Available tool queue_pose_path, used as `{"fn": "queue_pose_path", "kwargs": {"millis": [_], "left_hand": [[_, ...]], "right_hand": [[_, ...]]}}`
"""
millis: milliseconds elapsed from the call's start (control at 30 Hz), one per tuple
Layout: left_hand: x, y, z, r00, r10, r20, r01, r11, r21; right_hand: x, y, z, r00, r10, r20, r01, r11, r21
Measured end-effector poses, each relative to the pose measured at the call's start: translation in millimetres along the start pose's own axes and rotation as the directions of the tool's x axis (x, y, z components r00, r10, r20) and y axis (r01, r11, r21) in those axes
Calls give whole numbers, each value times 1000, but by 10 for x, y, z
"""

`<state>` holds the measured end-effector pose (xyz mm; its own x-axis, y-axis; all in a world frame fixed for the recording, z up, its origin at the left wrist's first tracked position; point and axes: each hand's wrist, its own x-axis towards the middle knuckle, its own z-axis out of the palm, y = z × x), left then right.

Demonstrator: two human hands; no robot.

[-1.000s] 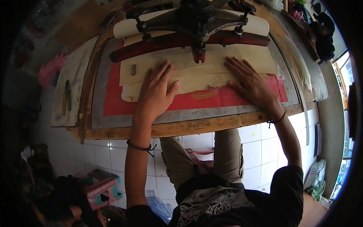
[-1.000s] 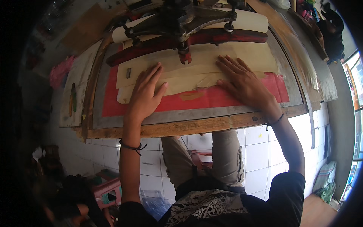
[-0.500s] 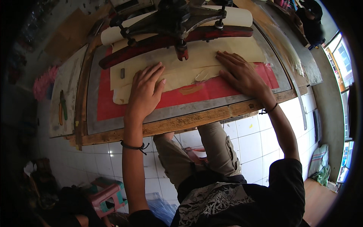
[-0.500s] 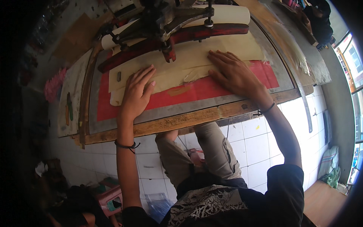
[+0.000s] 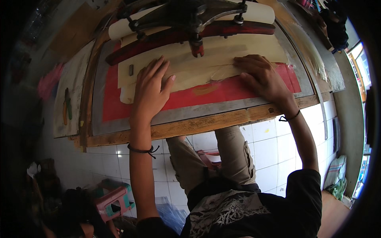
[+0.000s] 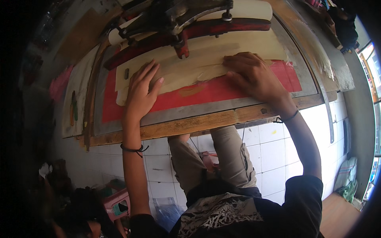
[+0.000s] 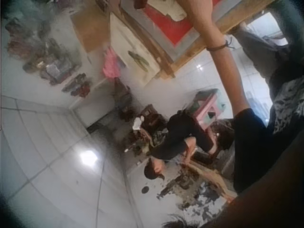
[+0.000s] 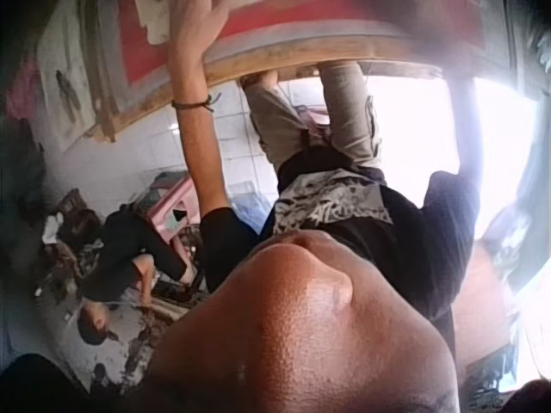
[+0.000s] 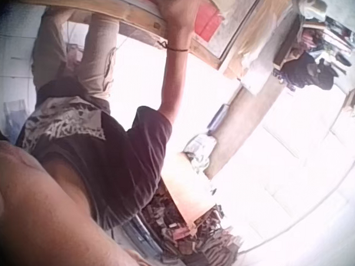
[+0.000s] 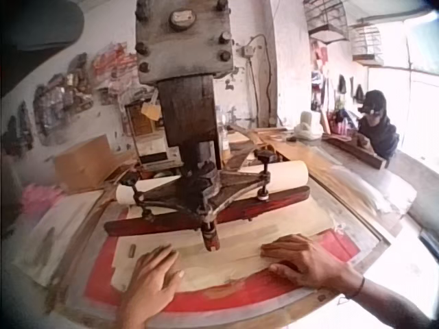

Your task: The person places a plastic sheet onto a workbench, aligns it under a manual sealing machine, and then picks up and examines the sealed plastic bag.

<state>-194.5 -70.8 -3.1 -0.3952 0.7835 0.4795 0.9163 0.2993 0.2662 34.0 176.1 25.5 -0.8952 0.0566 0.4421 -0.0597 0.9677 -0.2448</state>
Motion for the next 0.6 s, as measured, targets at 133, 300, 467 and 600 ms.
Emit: {"fn": "queue_pose_path", "kwargs": {"millis": [133, 300, 467, 600], "left_hand": [[69, 88, -145, 984, -128, 121, 138, 987, -77], [50, 42, -44, 993, -94, 77, 97, 995, -31], [43, 25, 5, 996, -62, 64, 60, 998, 33], [65, 44, 12, 995, -81, 61, 78, 996, 51]], "right_hand": [[-10, -10, -20, 996, 71, 57, -72, 997, 15], [6, 1, 25, 992, 105, 75, -106, 994, 14], [-6, 55, 12, 987, 123, 108, -128, 991, 45], [0, 57, 13, 987, 121, 102, -125, 992, 31]]}}
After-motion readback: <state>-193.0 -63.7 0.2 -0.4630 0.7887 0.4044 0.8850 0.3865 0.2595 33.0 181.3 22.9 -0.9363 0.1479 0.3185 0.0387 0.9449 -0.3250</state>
